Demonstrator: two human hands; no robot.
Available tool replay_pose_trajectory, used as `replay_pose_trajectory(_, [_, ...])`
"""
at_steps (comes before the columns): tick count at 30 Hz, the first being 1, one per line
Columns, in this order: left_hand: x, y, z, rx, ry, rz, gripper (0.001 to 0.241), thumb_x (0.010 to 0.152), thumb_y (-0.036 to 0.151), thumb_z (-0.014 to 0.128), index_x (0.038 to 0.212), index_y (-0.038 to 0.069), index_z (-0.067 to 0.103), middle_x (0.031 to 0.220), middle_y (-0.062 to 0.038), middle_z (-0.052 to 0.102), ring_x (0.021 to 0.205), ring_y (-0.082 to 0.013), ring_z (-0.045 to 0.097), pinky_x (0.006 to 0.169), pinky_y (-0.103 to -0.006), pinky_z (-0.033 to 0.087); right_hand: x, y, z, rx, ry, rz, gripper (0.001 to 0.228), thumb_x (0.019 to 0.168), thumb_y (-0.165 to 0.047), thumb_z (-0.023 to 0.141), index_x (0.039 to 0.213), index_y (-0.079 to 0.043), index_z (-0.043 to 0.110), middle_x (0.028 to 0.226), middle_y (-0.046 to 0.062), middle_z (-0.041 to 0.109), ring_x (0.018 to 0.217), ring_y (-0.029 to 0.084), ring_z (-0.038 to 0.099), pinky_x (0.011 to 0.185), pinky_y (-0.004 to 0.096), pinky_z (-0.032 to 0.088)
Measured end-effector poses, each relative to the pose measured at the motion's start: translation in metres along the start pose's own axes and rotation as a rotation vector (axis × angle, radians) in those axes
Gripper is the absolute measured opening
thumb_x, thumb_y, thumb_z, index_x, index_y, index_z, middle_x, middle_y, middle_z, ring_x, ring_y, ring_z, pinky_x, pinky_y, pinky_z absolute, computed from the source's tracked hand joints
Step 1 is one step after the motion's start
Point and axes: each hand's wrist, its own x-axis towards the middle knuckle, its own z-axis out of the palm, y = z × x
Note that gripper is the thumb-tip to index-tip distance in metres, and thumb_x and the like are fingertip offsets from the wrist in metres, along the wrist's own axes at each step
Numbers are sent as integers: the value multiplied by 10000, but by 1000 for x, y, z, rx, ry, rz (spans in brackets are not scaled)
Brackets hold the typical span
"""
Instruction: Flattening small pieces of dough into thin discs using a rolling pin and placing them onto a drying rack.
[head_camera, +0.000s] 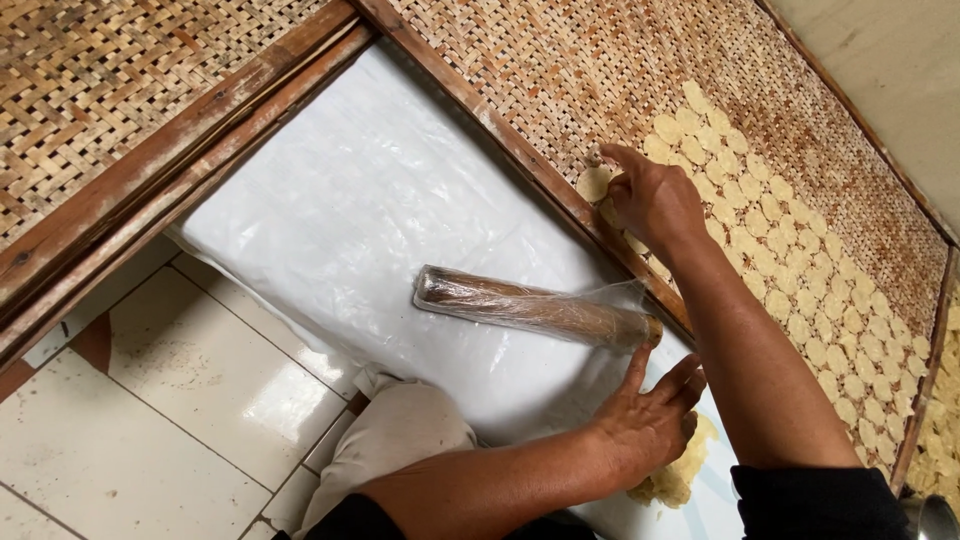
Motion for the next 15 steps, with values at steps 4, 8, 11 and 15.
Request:
replay_pose_trajectory(4, [0,0,2,25,-5,-2,504,808,151,674,1290,19,611,1635,-272,275,1590,-413,46,1173,-800,22,2,3,0,18,-40,73,695,867,-25,720,1506,-223,531,1087,53,771,826,219,744,576,345,588])
replay_pose_trajectory(8, [1,1,7,-1,34,-22,475,817,184,664,1259,15,634,1624,-261,313,1596,-392,81,1184,-781,24,3,6,6,-195,-7,26,668,868,-192,787,1482,-317,553,1041,-11,782,808,185,725,558,345,546])
replay_pose_trajectory(11, [2,1,11,31,55,-19,505,801,195,677,1271,17,627,1613,-263,332,1593,-398,95,1178,-787,47,2,9,11,-361,69,-57,595,831,-257,815,1384,-323,604,992,-9,788,795,208,721,553,372,547])
replay_pose_trajectory(15, [-1,0,5,32,25,-11,493,789,180,696,1252,21,639,1626,-273,302,1592,-405,81,1175,-794,23,4,10,9,-387,123,-87,327,846,-287,843,1121,-204,688,982,35,784,782,225,739,640,426,599])
